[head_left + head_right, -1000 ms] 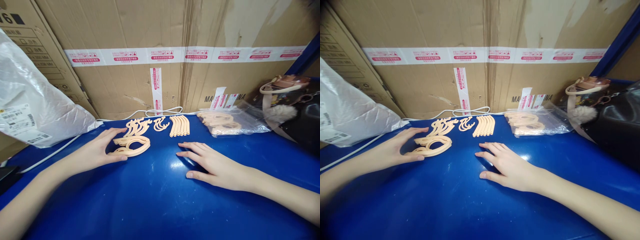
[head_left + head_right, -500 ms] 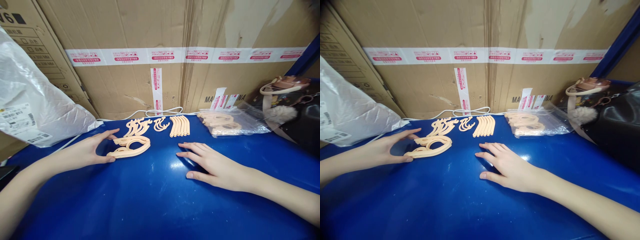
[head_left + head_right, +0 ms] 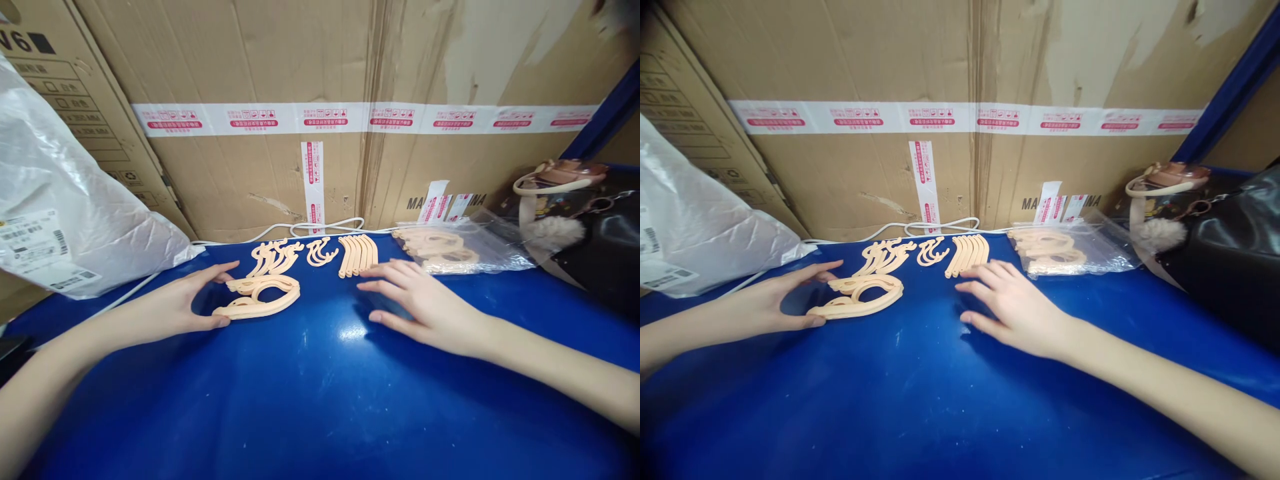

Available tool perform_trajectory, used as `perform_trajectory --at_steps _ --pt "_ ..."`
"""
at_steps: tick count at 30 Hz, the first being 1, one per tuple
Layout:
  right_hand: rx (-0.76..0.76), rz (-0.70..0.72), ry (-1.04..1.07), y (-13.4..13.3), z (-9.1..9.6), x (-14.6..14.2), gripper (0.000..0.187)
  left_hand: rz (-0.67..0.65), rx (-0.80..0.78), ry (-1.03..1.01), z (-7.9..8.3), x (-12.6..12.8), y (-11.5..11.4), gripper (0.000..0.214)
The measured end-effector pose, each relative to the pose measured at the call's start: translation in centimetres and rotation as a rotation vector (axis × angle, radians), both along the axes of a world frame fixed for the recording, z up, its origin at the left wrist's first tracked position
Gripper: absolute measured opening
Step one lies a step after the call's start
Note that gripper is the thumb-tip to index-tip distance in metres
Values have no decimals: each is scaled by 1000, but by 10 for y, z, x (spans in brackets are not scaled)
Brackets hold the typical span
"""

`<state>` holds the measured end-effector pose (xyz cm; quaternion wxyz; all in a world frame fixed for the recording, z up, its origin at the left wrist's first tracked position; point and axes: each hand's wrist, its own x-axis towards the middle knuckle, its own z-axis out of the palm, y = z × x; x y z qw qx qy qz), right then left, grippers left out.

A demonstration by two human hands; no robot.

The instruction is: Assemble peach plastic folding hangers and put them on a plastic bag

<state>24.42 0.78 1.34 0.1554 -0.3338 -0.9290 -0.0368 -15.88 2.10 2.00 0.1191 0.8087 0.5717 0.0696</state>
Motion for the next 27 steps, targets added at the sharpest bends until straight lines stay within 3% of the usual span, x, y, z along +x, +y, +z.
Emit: perform_trajectory --at_steps 3,8,12,16,22,27 --pt "121 -51 -67 28 1 3 40 -4 -30 -17 2 2 -2 87" --pt "158 -171 -169 55 -9 6 46 22 -3 -51 4 -2 -5 98" --pt "212 -210 -196 48 -13 8 43 70 70 -107 4 -3 -3 94" --pt "346 -378 -341 43 -11 7 41 118 179 -218 10 7 -4 84" --pt "356 -468 -410 42 -10 4 31 132 407 -252 19 12 -4 71" --pt "375 -440 -439 -9 -9 12 18 111 573 -198 25 27 -15 60"
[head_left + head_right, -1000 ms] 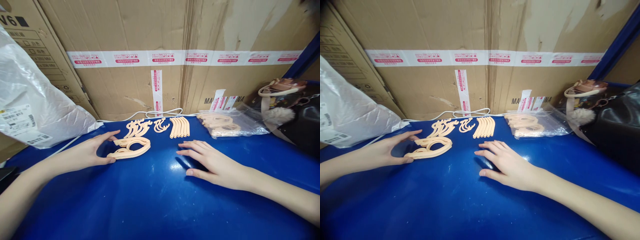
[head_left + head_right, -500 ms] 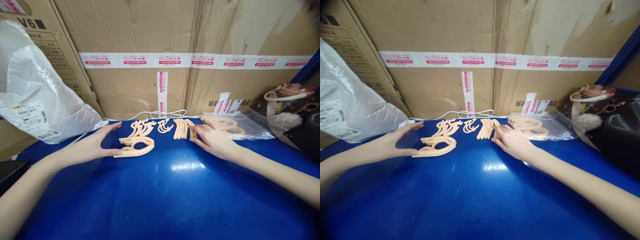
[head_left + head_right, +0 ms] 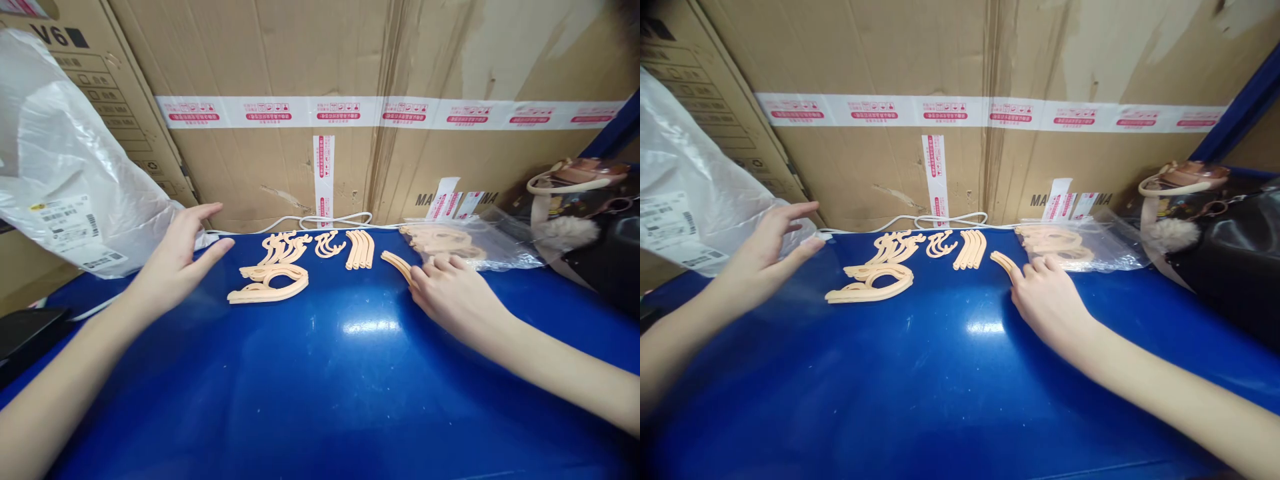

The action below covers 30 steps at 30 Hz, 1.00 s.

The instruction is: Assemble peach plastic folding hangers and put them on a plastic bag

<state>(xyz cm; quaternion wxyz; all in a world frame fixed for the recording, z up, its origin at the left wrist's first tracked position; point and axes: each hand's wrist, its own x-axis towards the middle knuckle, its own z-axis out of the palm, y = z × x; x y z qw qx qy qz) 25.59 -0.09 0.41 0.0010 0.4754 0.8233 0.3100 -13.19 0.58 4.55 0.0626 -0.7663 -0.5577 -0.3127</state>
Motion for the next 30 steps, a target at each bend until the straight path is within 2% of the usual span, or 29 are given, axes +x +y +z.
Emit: perform_trajectory --at_steps 2,4,7,10,13,18,21,24,30 --pt "3 90 16 -28 0 1 12 -41 18 9 1 19 -9 51" --pt "-43 193 130 -52 1 -3 10 -183 3 40 1 43 -20 39" --pt "-223 393 281 -68 2 -16 5 -510 -228 167 -3 81 -36 23" --pt "-350 483 349 -64 3 -27 4 -647 -429 220 -7 109 -49 26" --pt "-407 456 347 -53 6 -32 6 -663 -525 241 -13 120 -54 35" --pt "-547 478 325 -28 24 -34 22 -624 -545 236 -23 114 -52 17" --pt "-448 497 348 -1 34 -41 27 -555 -539 214 -26 108 -50 26" --pt "-345 479 265 33 33 -56 23 -513 -579 194 -26 105 -50 43" --pt "-320 402 266 83 16 -98 19 -525 -580 213 -28 103 -51 19"
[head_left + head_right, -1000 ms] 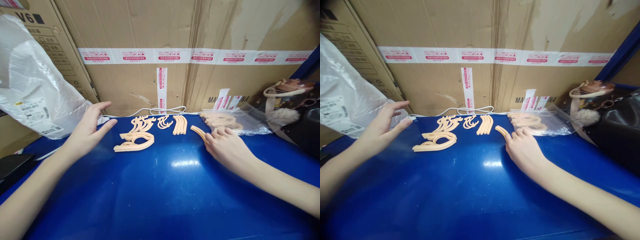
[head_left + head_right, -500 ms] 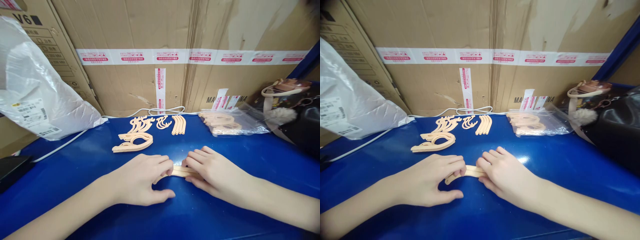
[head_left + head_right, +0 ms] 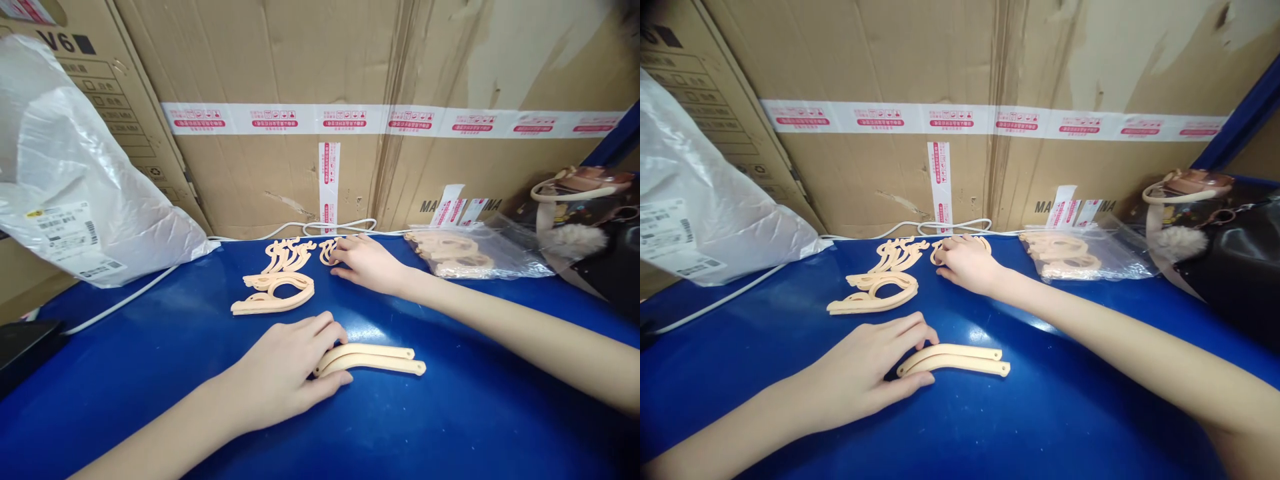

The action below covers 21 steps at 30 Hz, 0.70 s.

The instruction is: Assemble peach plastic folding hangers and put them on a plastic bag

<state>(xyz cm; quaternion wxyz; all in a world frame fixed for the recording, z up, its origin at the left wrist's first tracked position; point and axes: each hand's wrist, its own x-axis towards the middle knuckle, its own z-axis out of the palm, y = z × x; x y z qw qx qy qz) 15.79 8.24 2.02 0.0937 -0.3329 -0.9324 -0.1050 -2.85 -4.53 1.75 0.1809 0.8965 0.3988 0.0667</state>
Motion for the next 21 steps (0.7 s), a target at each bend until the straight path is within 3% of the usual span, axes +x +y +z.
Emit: perform_trajectory --at_steps 8,12,16,21 --pt "-18 -136 31 26 -8 -30 22 -12 31 -11 -6 0 -2 16" --pt "-59 -154 48 28 -8 -35 19 23 40 25 -7 6 -7 25" --pt "-113 -106 72 13 -6 -33 16 11 69 37 -8 8 -9 23" --pt "-171 2 94 -26 -6 -12 12 -11 41 44 -9 6 -10 18"
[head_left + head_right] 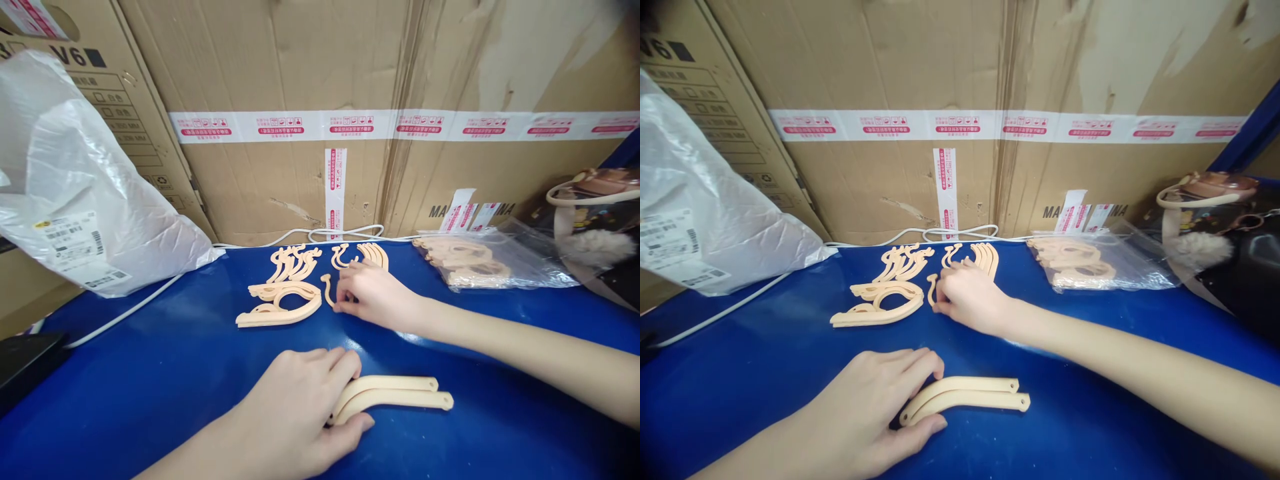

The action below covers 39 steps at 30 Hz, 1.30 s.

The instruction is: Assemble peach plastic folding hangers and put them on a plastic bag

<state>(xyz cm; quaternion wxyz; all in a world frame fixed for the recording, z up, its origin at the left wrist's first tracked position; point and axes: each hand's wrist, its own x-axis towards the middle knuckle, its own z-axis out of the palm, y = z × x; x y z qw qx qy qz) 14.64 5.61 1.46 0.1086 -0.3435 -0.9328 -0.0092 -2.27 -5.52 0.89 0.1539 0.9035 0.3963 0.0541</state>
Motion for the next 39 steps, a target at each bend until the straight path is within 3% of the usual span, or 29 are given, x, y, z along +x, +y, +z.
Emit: perform_trajectory --at_steps 4,9,17,21,24,26,29,32,35,39 --pt "-66 43 84 -31 -4 33 14 4 -58 19 2 2 0 14" --pt "-107 -38 126 -60 -11 75 18 -4 -82 35 4 5 0 11" --pt "-126 -91 138 -71 -15 107 23 -7 -81 17 2 6 4 13" --pt "32 -42 88 -46 10 94 31 16 -96 42 5 7 2 14" --pt "194 3 43 -10 31 66 30 20 -113 37 6 7 1 13" --pt "221 39 -9 20 38 42 23 10 -115 21 5 6 2 13" --pt "187 71 -88 62 36 7 26 2 -108 4 3 6 3 15" --pt "130 162 -139 94 28 -22 43 17 -115 11 4 6 2 17" --pt "57 253 -176 114 23 -41 54 32 -137 24 6 7 2 17" --pt "-14 274 -211 127 22 -54 46 37 -137 14 6 7 3 17"
